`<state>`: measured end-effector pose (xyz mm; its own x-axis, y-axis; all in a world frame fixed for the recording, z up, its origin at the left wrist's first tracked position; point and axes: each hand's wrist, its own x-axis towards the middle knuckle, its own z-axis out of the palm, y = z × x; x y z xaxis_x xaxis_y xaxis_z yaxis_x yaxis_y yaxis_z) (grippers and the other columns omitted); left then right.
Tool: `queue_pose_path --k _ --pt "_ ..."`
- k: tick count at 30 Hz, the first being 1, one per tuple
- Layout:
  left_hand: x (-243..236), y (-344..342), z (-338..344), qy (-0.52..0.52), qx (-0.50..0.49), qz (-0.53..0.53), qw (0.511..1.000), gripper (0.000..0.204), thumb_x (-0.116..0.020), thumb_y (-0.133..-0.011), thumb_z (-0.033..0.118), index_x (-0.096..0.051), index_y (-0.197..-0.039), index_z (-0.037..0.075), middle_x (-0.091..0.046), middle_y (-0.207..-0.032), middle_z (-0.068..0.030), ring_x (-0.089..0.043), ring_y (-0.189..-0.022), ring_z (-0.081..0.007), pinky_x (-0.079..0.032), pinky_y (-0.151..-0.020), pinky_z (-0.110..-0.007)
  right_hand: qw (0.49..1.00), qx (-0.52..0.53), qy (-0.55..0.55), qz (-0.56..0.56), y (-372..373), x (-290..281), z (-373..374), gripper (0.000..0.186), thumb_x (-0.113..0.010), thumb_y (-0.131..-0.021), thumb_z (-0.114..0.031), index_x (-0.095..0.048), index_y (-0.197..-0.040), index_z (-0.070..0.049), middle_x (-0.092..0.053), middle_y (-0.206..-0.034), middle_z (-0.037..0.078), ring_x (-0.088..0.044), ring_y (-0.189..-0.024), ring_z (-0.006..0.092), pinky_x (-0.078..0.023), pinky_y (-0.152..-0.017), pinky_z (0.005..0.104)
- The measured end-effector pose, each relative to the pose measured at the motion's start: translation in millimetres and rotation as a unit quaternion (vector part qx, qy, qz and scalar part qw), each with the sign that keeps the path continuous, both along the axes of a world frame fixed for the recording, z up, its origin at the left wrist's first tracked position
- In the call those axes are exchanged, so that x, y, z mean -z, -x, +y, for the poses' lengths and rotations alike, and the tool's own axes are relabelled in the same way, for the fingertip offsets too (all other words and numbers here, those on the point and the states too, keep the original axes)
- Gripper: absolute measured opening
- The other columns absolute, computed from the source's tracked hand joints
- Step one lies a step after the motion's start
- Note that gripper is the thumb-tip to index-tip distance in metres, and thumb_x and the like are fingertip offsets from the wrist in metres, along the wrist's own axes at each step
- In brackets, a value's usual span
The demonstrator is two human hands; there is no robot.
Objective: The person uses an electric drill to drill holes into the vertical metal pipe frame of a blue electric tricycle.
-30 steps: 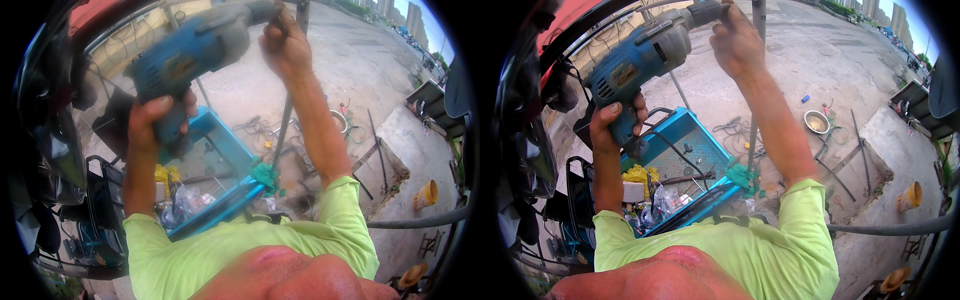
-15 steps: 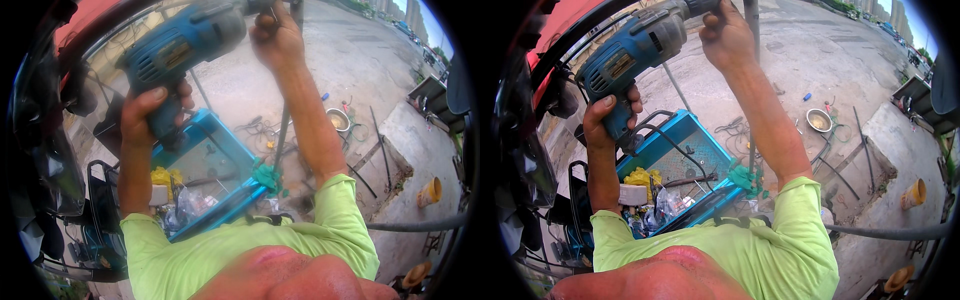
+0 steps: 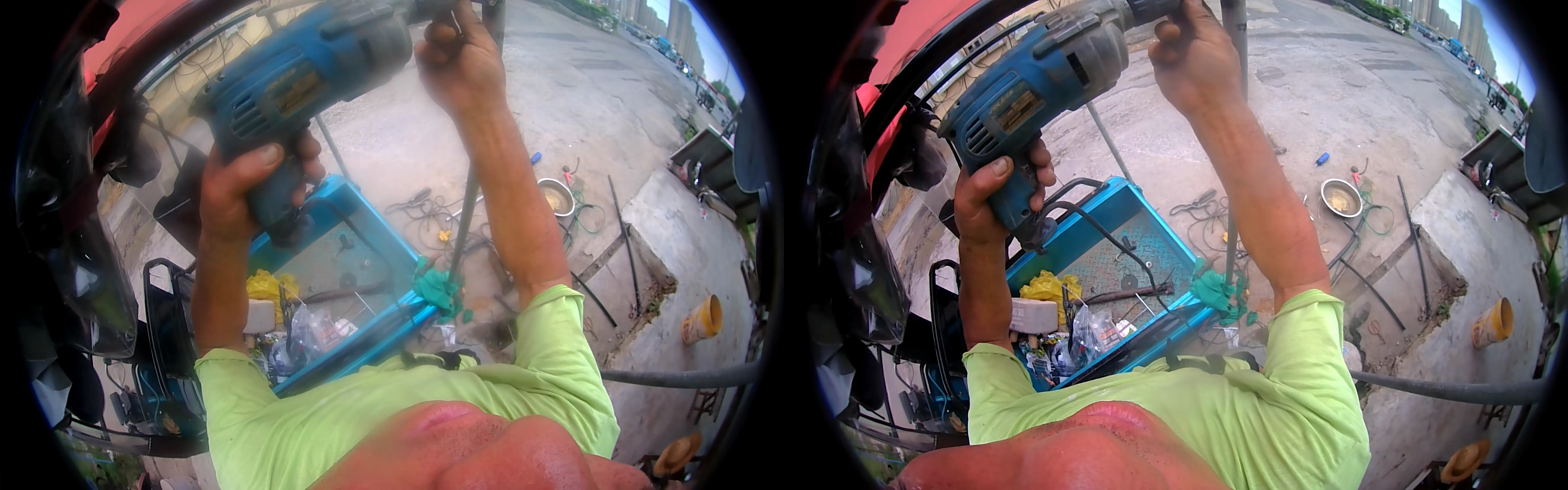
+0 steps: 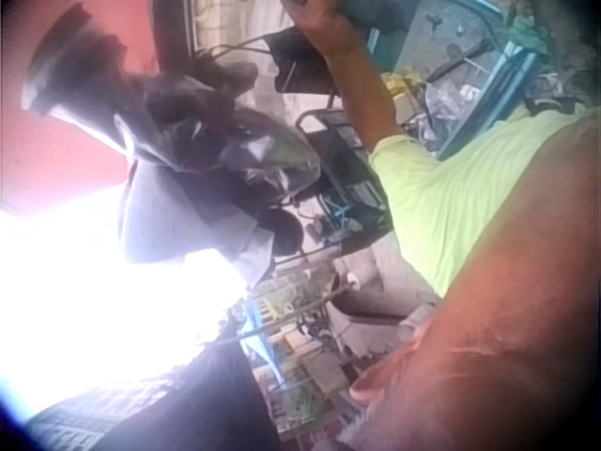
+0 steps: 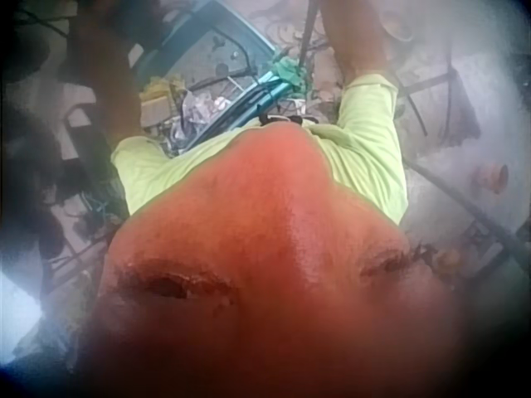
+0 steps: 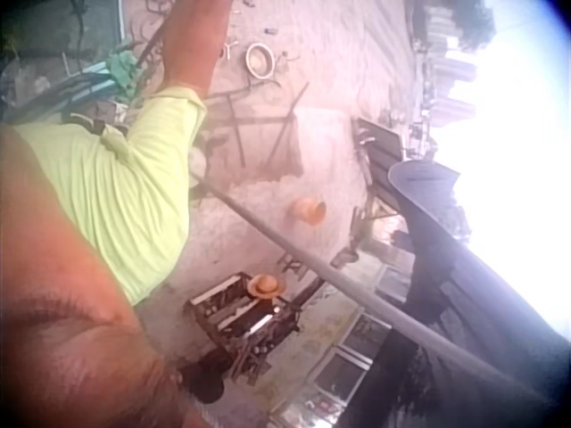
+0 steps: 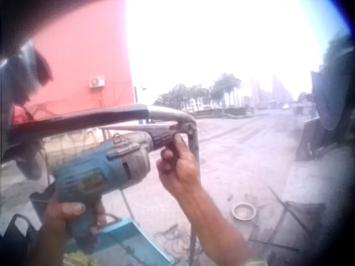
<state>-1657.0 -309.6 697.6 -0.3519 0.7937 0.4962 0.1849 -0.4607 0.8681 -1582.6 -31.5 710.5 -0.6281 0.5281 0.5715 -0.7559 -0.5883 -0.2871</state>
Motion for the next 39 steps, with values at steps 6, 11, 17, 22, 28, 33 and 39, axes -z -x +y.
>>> queue_pose_path --k 6,11,17,22,28,33,39 --pt "-2.2 0.5 -1.4 0.008 -0.011 0.022 1.0 0.059 -0.062 -0.086 0.023 -0.047 -0.133 -0.009 -0.063 -0.101 -0.0195 -0.068 -0.084 -0.0238 -0.057 -0.055 -0.029 1.0 -0.002 -0.006 -0.015 1.6 -0.6 2.4 0.013 -0.053 -0.104 -0.026 -0.061 -0.109 -0.018 -0.059 -0.087 -0.006 -0.05 -0.065 0.006 -0.037 -0.049 0.0209" --pt "-1.2 -14.4 1.0 0.006 -0.032 0.011 0.999 0.054 -0.064 -0.083 0.021 -0.051 -0.127 -0.009 -0.066 -0.098 -0.0203 -0.068 -0.074 -0.0233 -0.057 -0.058 -0.03 0.998 0.063 -0.013 -0.004 -23.1 3.2 -12.8 0.028 -0.059 -0.1 -0.02 -0.06 -0.121 -0.001 -0.066 -0.111 0.01 -0.052 -0.065 0.0112 -0.04 -0.054 0.0236" --pt "0.9 -14.7 -2.5 0.016 -0.044 0.018 0.999 0.052 -0.064 -0.084 0.02 -0.054 -0.126 -0.009 -0.068 -0.098 -0.0211 -0.069 -0.071 -0.0239 -0.058 -0.061 -0.031 0.917 0.325 -0.188 -0.134 -83.2 50.8 10.3 0.025 -0.058 -0.097 -0.023 -0.068 -0.089 -0.001 -0.066 -0.076 0.007 -0.048 -0.056 0.0087 -0.038 -0.05 0.0221" --pt "-1.2 -15.5 -0.6 0.022 -0.034 0.0 0.999 0.054 -0.065 -0.084 0.019 -0.052 -0.129 -0.008 -0.068 -0.101 -0.0208 -0.07 -0.081 -0.0263 -0.059 -0.062 -0.031 0.747 0.547 -0.281 -0.252 -84.9 98.5 70.3 0.046 -0.061 -0.092 -0.04 -0.066 -0.111 0.002 -0.068 -0.096 0.011 -0.057 -0.076 0.0135 -0.046 -0.068 0.0265" --pt "-5.2 -16.1 -2.1 0.018 -0.027 0.006 0.999 0.056 -0.064 -0.085 0.019 -0.05 -0.132 -0.009 -0.068 -0.102 -0.0206 -0.07 -0.083 -0.0266 -0.059 -0.062 -0.03 0.783 0.384 -0.33 -0.363 -44.9 128.6 52.9 0.043 -0.066 -0.089 -0.042 -0.067 -0.097 0.0 -0.064 -0.08 0.006 -0.055 -0.072 0.0129 -0.044 -0.065 0.0271" --pt "-7.8 -8.3 -2.6 0.018 -0.015 0.036 0.999 0.053 -0.064 -0.085 0.017 -0.051 -0.13 -0.009 -0.068 -0.1 -0.0205 -0.07 -0.082 -0.0258 -0.059 -0.063 -0.03 0.799 0.404 -0.267 -0.357 -38.6 131.5 48.0 0.032 -0.072 -0.086 -0.034 -0.065 -0.082 -0.004 -0.057 -0.068 0.0 -0.052 -0.063 0.0091 -0.04 -0.058 0.0259" --pt "-5.1 -2.1 -1.6 0.017 -0.009 0.026 0.999 0.052 -0.064 -0.085 0.015 -0.052 -0.13 -0.008 -0.068 -0.099 -0.0205 -0.07 -0.08 -0.0243 -0.059 -0.063 -0.03 0.813 0.406 -0.243 -0.339 -36.2 131.9 41.2 0.03 -0.071 -0.087 -0.033 -0.064 -0.083 -0.004 -0.056 -0.068 -0.001 -0.05 -0.062 0.0084 -0.039 -0.056 0.0262"
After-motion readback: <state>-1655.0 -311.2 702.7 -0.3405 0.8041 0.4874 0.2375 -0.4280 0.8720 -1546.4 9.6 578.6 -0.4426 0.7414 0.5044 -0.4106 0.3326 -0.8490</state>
